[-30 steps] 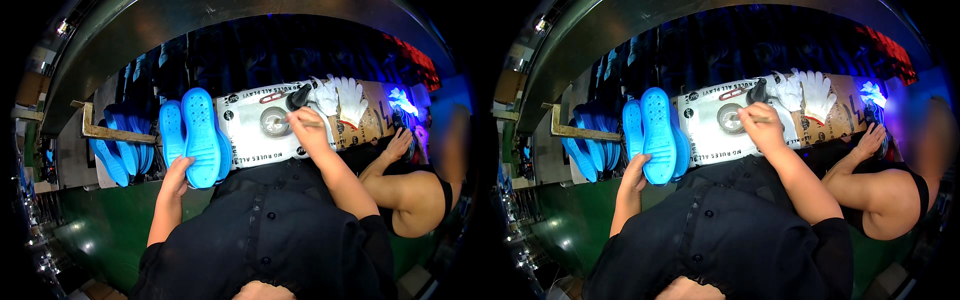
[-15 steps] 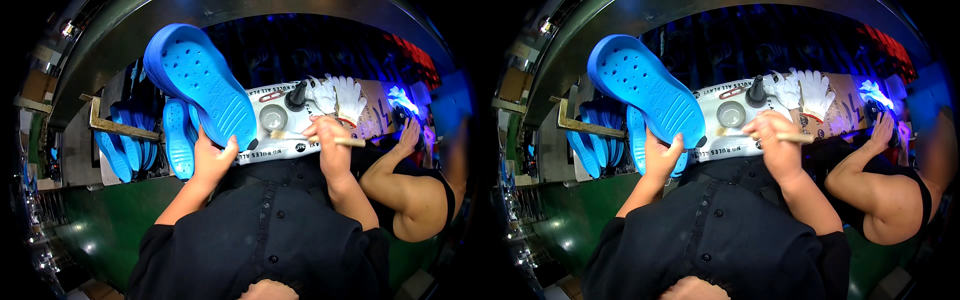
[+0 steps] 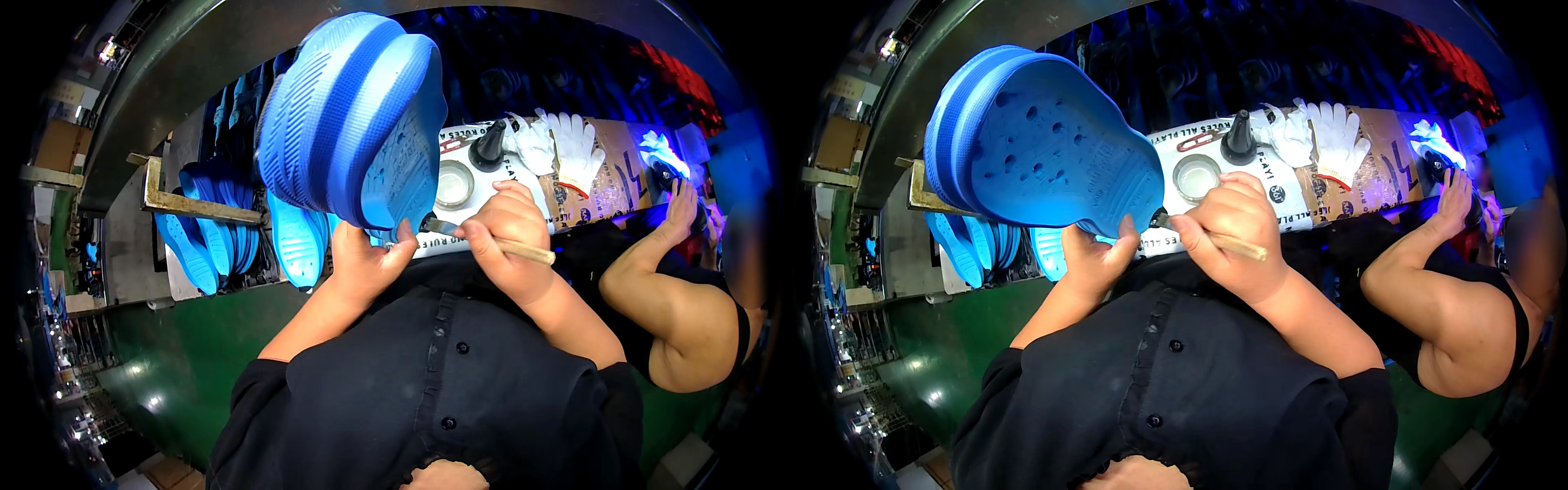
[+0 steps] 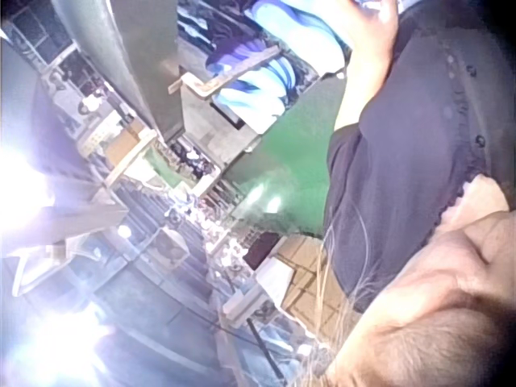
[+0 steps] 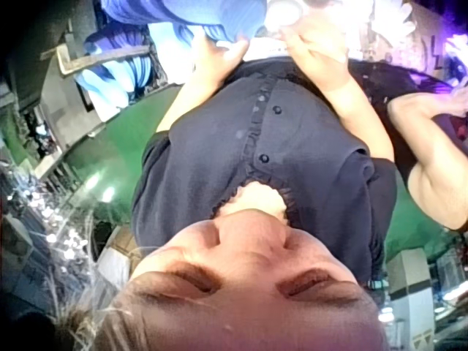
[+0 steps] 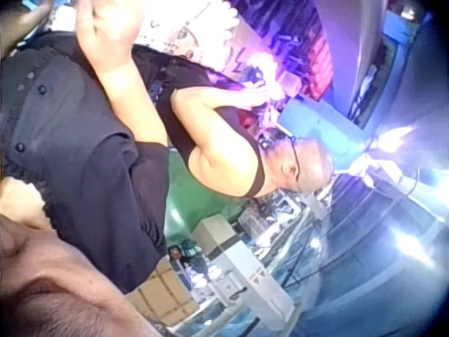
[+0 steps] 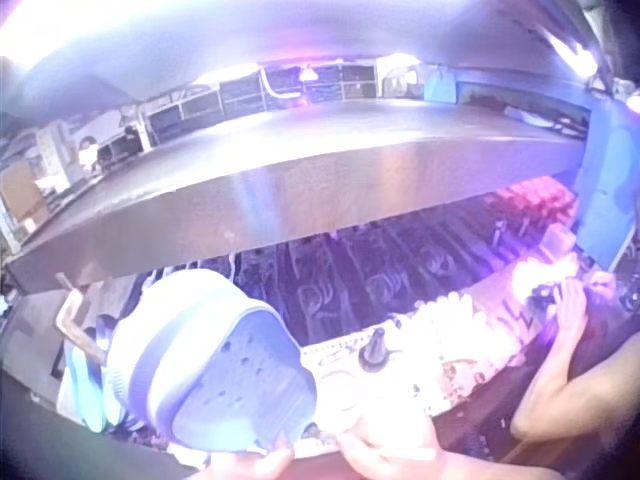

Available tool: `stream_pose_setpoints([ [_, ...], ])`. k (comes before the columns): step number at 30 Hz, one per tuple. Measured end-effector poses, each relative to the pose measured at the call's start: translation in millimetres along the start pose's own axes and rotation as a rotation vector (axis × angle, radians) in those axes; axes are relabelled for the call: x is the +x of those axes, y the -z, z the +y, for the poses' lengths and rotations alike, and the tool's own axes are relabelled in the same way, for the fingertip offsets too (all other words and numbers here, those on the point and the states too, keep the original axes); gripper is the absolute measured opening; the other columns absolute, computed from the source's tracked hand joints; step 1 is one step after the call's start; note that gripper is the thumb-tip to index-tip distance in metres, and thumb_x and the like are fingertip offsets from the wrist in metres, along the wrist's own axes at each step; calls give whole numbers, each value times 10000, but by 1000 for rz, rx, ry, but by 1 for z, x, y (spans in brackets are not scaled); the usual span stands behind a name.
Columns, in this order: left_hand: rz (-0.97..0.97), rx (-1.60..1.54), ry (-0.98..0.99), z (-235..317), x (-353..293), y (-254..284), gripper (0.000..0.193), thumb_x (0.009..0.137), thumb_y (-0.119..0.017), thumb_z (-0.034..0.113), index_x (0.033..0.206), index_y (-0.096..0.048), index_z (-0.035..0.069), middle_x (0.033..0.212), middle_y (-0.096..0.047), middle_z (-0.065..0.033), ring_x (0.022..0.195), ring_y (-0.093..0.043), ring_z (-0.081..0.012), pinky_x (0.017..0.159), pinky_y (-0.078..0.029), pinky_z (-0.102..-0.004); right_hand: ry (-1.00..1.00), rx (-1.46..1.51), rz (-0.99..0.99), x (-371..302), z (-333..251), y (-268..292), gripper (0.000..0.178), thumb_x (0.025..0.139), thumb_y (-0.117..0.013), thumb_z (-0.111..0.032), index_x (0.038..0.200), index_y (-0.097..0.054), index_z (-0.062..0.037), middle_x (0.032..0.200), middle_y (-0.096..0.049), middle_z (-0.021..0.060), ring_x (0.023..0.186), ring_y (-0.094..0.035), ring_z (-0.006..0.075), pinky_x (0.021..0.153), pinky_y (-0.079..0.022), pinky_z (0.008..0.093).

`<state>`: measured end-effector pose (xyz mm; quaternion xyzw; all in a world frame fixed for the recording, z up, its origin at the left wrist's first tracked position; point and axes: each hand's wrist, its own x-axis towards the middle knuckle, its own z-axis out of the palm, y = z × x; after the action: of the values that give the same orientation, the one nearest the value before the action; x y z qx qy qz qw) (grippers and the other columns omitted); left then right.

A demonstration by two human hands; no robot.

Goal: The person applies adhesive to the inner soles of blue shoes using a brush and then places the shoes on a conveyor belt.

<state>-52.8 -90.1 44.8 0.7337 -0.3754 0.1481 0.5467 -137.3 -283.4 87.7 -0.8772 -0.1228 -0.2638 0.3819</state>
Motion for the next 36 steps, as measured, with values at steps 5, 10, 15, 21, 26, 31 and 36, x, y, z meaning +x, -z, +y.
stream_pose_setpoints([
  [5,-75,64,-34,-3,0,5,466,670,-681,-36,1094,-494,2,792,-641,-126,681,-656,-248,624,-498,-312,-75,96,129,2,-1,6,252,864,-561,-155,644,-633,-55,606,-602,23,597,-548,185,881,-405,397],
  [10,-40,0,44,-4,-5,3,461,661,-682,-28,1092,-520,-8,849,-642,-143,730,-655,-278,668,-503,-335,33,50,98,9,0,-6,151,764,-684,-131,637,-629,-71,609,-567,40,599,-542,225,785,-410,360],
  [15,-55,41,49,-13,-11,6,499,652,-684,-19,1121,-514,-19,934,-628,-162,795,-645,-294,719,-499,-352,46,-49,119,3,2,3,138,760,-688,-132,645,-632,-80,598,-553,34,586,-527,222,785,-405,370],
  [21,-53,10,36,-6,-9,3,376,723,-648,-62,1069,-502,-39,925,-618,-113,801,-614,-172,730,-488,-287,91,28,89,4,-3,-1,145,757,-697,-143,640,-634,-84,600,-529,28,600,-514,219,810,-397,366],
  [26,16,-68,65,6,-2,-3,248,668,-653,-31,913,-622,-24,888,-636,-136,759,-633,-262,690,-493,-337,72,55,87,0,-1,5,166,764,-702,-155,639,-631,-71,584,-521,33,580,-505,227,763,-404,359],
  [31,9,-18,-26,9,3,-3,222,686,-658,-3,906,-635,-18,837,-636,-127,712,-629,-268,637,-496,-345,70,106,124,3,-3,2,179,771,-701,-173,640,-633,-71,568,-514,34,563,-504,226,726,-405,363],
  [36,-150,98,10,2,-5,5,398,753,-633,-70,1125,-498,-25,1028,-596,-118,906,-609,-185,789,-489,-285,74,79,89,-1,-5,5,177,778,-692,-168,639,-637,-72,584,-522,31,568,-501,225,741,-405,366],
])
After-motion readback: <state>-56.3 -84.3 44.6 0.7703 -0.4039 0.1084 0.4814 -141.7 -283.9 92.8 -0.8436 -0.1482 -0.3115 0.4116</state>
